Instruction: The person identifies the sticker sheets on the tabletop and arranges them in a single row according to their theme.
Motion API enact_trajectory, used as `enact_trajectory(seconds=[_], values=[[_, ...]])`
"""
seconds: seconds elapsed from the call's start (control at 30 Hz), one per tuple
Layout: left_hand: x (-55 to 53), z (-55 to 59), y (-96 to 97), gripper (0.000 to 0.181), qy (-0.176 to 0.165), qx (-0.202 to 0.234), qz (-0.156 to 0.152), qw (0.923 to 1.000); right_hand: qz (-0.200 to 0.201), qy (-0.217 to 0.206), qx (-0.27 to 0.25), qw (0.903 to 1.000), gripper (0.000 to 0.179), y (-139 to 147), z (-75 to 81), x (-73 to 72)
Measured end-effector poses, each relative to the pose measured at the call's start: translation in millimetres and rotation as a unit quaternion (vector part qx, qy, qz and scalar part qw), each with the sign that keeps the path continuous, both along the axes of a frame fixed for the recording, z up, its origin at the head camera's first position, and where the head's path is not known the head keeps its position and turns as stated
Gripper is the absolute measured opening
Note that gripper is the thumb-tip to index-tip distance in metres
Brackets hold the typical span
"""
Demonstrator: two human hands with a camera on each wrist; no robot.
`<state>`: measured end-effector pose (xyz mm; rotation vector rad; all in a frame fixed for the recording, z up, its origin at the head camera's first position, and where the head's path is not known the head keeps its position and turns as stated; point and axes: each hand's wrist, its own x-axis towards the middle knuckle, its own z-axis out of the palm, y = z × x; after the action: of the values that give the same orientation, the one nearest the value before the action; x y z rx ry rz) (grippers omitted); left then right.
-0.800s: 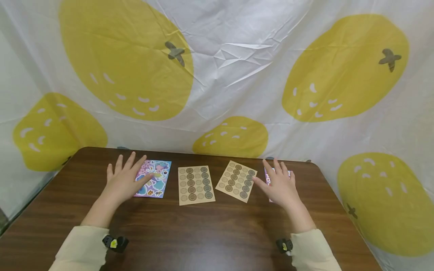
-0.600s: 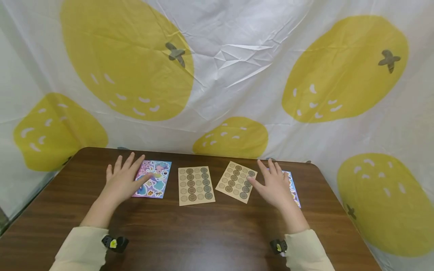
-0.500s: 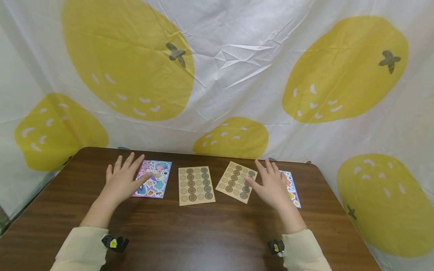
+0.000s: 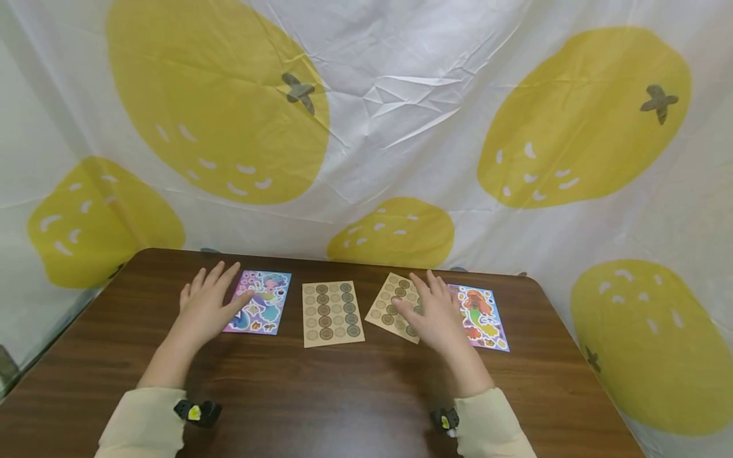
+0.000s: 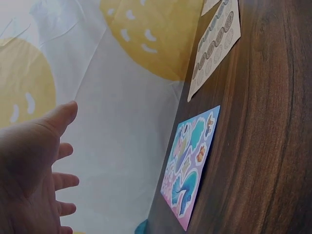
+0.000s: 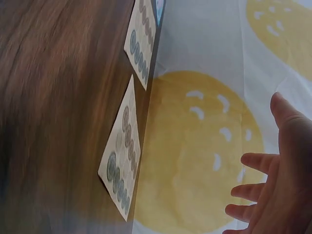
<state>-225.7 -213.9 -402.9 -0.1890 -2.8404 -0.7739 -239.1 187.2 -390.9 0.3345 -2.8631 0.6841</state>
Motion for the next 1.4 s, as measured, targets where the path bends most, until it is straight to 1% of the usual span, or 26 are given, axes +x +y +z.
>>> enact_trajectory(seconds=[0.33,0.5,0.6,0.8,1.0,1.17,1.4], values=[[0.2,-5.8,-3.6,0.076,0.007,0.033,0.001,0.9994,0.011,0.015,-0.027,0.9995,0.069,-21.5,-8.4,0.4],[-0.5,-9.0,-5.3,0.075,0.009,0.041,0.001,0.9991,0.014,0.022,-0.046,0.9986,0.069,-31.9,-11.8,2.6],[-0.9,-10.9,-6.1,0.074,0.01,0.047,0.002,0.9988,0.019,0.033,-0.061,0.9974,0.069,-37.6,-14.6,2.9],[-3.2,-14.7,-8.4,0.072,0.016,0.06,0.003,0.998,0.028,0.062,-0.072,0.9951,0.066,-48.0,-19.8,2.5],[-5.6,-19.3,-11.0,0.072,0.005,0.076,0.01,0.997,0.028,0.047,-0.098,0.9937,0.067,-59.4,-22.6,4.1],[-7.6,-22.1,-12.9,0.071,0.004,0.09,0.011,0.9958,0.024,0.032,-0.114,0.9927,0.066,-68.2,-24.8,4.8],[-11.5,-23.0,-15.1,0.071,0.005,0.101,0.007,0.9948,0.037,0.023,-0.133,0.9901,0.065,-79.6,-30.1,3.6]])
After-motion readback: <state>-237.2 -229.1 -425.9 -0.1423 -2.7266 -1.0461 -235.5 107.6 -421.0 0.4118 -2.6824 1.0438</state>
